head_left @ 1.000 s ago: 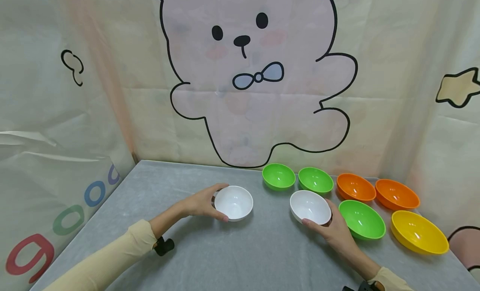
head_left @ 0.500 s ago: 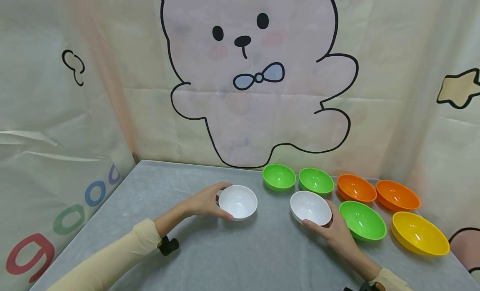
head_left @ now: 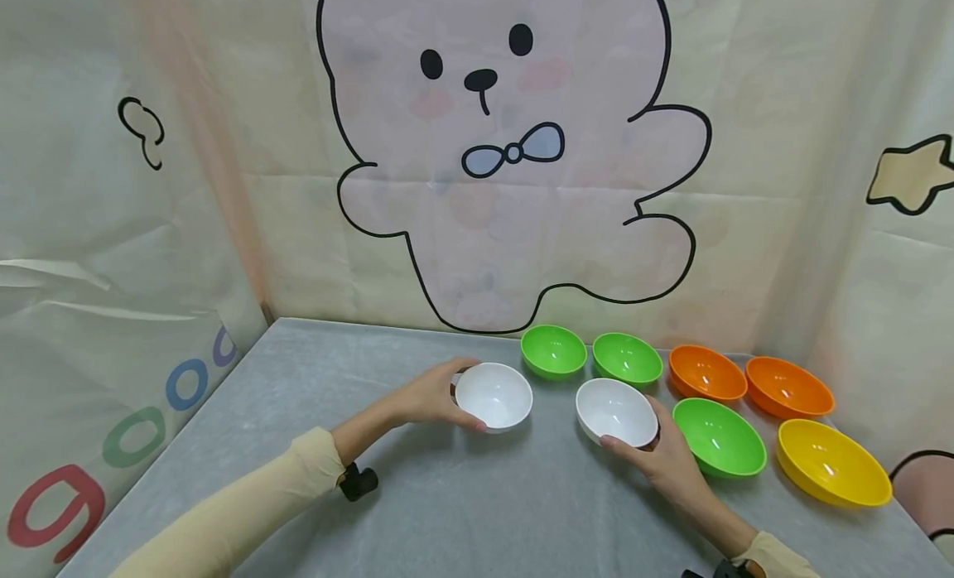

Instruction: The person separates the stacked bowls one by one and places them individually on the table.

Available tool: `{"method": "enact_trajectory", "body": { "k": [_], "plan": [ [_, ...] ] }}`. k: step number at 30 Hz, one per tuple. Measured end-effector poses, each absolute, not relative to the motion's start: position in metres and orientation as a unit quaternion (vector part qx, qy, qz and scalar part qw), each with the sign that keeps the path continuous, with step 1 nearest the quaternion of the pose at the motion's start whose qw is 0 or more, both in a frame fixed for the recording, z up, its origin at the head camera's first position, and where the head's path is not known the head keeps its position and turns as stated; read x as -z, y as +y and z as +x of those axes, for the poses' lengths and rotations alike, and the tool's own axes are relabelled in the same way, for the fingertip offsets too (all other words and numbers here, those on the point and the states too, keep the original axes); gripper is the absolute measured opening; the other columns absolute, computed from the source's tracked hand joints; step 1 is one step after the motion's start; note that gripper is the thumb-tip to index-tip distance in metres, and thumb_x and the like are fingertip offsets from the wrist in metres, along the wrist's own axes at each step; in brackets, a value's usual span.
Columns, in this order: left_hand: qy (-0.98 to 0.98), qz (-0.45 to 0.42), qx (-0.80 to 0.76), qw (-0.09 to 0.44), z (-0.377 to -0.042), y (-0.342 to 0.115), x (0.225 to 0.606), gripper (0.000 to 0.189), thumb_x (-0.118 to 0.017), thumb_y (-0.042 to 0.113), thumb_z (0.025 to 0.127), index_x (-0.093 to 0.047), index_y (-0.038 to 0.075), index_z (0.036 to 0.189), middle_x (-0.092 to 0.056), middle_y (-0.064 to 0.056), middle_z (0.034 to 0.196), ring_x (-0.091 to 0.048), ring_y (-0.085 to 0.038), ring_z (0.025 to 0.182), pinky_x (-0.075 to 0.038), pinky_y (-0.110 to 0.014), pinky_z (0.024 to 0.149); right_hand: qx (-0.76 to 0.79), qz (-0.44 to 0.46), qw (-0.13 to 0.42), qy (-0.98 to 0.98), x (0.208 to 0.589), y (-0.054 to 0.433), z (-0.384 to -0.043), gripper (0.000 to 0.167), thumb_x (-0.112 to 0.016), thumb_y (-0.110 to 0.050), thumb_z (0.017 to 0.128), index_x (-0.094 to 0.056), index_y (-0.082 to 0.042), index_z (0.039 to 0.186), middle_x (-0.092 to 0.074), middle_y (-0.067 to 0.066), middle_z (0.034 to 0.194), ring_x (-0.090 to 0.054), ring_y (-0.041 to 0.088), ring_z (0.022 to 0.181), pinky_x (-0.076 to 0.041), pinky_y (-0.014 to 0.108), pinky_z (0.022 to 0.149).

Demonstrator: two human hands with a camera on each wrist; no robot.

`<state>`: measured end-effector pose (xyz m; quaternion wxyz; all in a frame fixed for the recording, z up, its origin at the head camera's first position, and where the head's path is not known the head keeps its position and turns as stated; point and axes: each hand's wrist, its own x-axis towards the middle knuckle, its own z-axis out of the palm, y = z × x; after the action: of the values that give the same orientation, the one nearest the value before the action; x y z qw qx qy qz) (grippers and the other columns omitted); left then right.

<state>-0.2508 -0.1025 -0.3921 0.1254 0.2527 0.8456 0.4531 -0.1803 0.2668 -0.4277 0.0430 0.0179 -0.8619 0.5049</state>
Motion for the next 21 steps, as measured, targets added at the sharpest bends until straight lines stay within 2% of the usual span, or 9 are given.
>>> {"method": "enact_trajectory", "body": {
  "k": [7, 21],
  "plan": [
    [0.853, 0.254, -0.441, 0.116, -0.255, -0.088, 0.394, 0.098, -0.096, 0.03, 0.07, -0.044, 0.006, 0.15, -0.052, -0.006, 0.139, -0.061, -0.019, 0.107, -0.053, -0.033, 0.088, -0.514, 0.02, 0.042, -0.857, 0.428, 0.267, -0.18, 0.096, -0.086, -0.025, 0.086, -0.025, 0.001, 0.156, -0.042, 0.021, 0.146, -0.046, 0.036, 0.126, -0.044, 0.016, 0.09],
    [0.849, 0.267, -0.442, 0.109, -0.256, -0.068, 0.391, 0.096, -0.096, 0.026, 0.07, -0.045, 0.002, 0.148, -0.053, -0.008, 0.139, -0.058, -0.02, 0.113, -0.053, -0.032, 0.09, -0.506, 0.018, 0.047, -0.861, 0.43, 0.267, -0.18, 0.098, -0.086, -0.026, 0.085, -0.025, 0.001, 0.156, -0.043, 0.022, 0.145, -0.047, 0.035, 0.126, -0.043, 0.016, 0.09]
  ]
}}
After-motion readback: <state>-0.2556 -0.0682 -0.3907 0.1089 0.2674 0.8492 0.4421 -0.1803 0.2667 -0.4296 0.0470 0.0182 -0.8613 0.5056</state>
